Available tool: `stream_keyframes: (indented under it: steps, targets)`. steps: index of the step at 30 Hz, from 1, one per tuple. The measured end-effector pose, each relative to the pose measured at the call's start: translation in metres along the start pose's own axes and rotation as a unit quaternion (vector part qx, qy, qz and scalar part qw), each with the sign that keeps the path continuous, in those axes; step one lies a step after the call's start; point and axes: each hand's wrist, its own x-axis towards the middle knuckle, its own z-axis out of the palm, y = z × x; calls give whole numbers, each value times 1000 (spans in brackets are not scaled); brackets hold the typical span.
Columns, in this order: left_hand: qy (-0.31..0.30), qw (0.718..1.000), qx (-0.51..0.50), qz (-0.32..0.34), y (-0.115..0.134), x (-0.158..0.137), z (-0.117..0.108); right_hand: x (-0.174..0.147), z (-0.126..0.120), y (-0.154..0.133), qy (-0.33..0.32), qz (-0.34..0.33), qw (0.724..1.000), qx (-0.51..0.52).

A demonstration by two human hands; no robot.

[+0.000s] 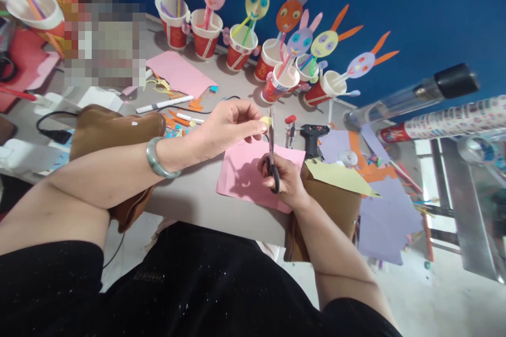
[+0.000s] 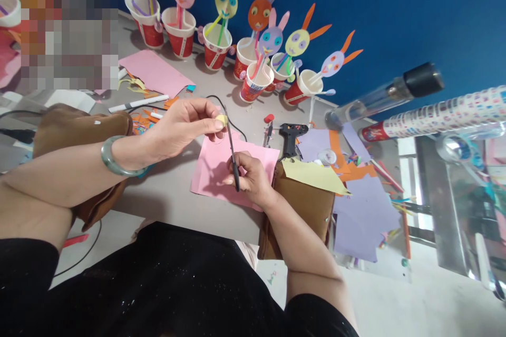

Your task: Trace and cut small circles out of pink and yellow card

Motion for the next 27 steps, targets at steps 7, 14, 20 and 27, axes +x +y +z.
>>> stream_keyframes:
  steps: [7,14,20,27]
  targets:
    - [6,1000,1,3,0,1,-1,0,0,3,-2,-8,1000,3]
    - [10,1000,1,13,-1,1,-3,0,0,2,-1,-22,1000,-3]
    - [19,1000,4,8,1,1,-2,-1,0,3,0,-34,999,-3]
    - [27,1000,0,2,1,2,-2,0,0,3,1,-29,1000,-8]
